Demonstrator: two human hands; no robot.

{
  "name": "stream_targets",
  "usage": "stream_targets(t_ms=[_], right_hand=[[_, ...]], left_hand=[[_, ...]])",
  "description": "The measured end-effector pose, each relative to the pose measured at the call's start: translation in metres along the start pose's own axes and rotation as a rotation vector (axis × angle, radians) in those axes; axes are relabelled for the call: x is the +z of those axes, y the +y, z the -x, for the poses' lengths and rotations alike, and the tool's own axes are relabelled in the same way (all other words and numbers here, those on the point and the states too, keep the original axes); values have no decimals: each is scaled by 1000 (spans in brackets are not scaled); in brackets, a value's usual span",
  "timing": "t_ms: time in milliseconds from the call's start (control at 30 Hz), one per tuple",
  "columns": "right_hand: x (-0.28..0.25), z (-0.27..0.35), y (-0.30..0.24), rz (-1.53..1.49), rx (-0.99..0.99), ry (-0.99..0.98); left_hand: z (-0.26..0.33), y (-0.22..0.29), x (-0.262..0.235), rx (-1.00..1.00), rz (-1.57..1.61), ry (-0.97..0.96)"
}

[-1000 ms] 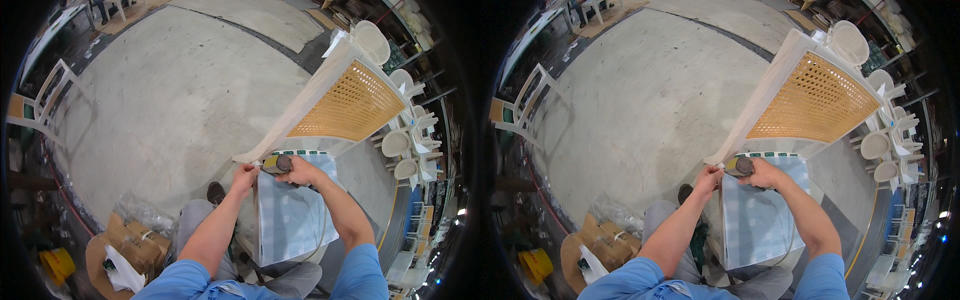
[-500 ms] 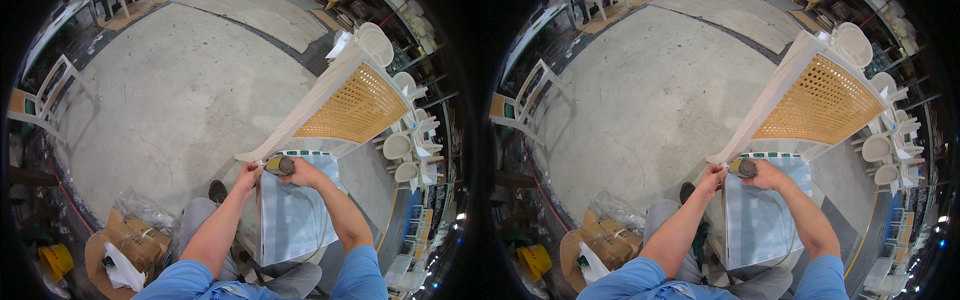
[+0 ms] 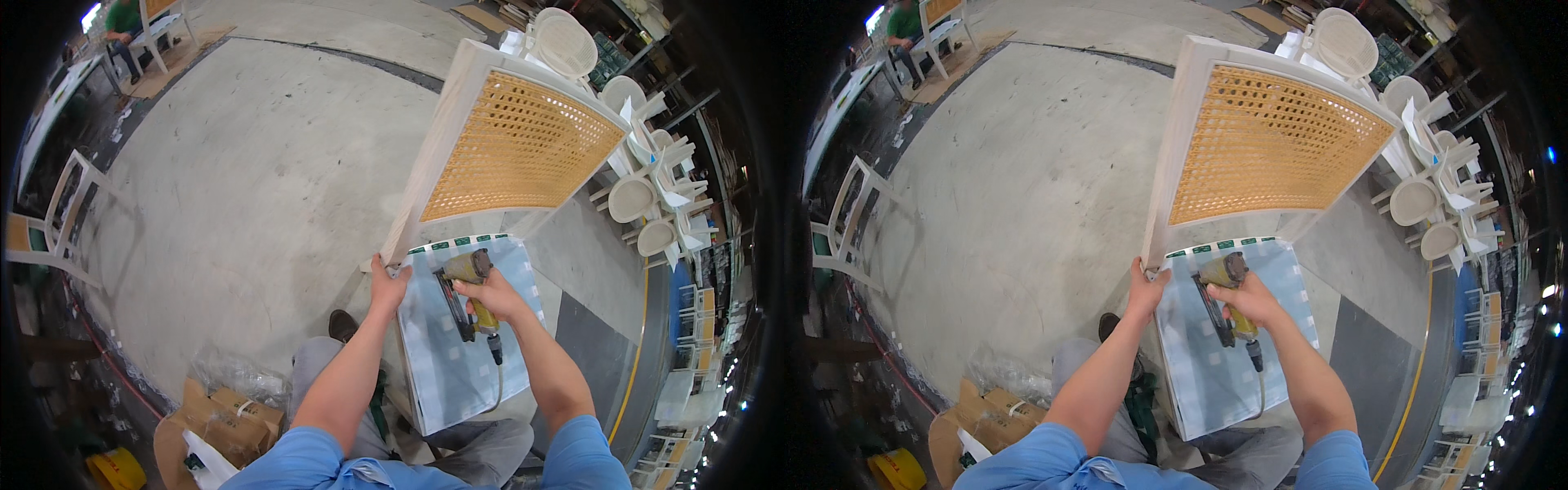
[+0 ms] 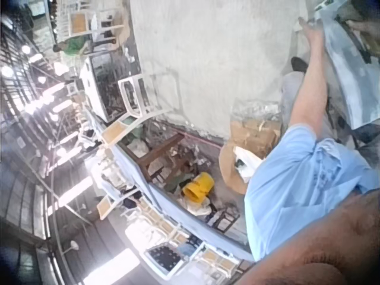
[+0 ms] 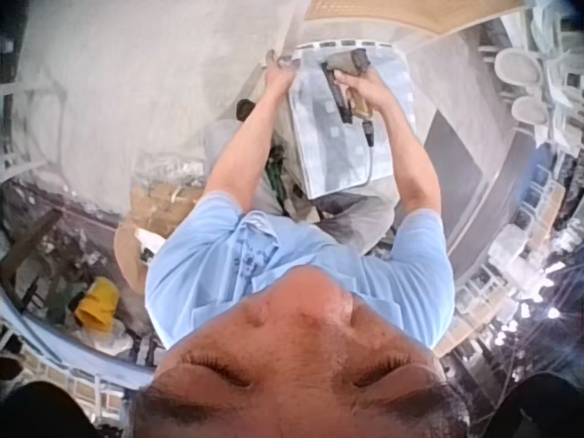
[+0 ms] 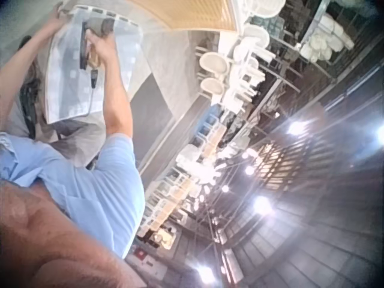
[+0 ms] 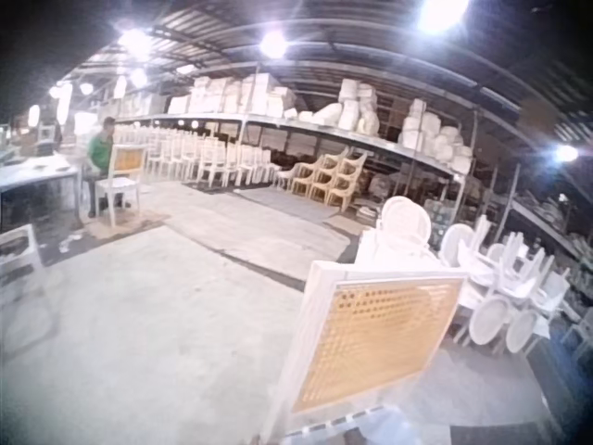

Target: The person sits on the floor and attaches a green woven seat to a white chair frame using a staple gun. They then place a translucent protective sheet over the seat and staple it in place. Finally, they secure the chair with green straps.

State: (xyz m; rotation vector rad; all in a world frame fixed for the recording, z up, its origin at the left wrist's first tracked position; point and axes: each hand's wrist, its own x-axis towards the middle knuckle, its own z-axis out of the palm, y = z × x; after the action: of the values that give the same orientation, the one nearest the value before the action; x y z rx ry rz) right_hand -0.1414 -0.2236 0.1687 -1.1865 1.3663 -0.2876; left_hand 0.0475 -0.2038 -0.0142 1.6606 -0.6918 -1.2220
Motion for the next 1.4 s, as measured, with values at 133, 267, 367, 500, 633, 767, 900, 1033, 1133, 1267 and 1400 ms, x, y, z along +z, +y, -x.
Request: stream_targets(t_ms=[133,267,367,500,633,767,900,1033,1133,1267,1400], right_hand=[[2,-15,4,-46,3,63],[25,-39,-5,-93,18,48],[42,-52,-9,-98,-4,25],[31,-58,2,-82,-13,64],[33,-61,1,-68,-18,73],[40,-62,-2,-61,-25,67],[42,-64,2,-62,-38,76],[35,-57,12,23,32,150],[64,-59,-18,90,21,104],[50,-49,-5,83,65,215],[37,-31,-1,-15,-21,166]], left_hand=[[-3,-10,27,-22,-96,72],[-11,-21,25,70,-65,155],[-11,-25,13,82,-13,141],[5,-6,28,155,-96,132],[9,3,23,118,-187,149],[12,8,20,79,-257,181],[17,18,19,35,-247,178],[25,26,32,-14,-213,92],[5,-7,10,180,-282,277],[6,-10,30,78,-172,73],[1,-16,7,114,-63,106]])
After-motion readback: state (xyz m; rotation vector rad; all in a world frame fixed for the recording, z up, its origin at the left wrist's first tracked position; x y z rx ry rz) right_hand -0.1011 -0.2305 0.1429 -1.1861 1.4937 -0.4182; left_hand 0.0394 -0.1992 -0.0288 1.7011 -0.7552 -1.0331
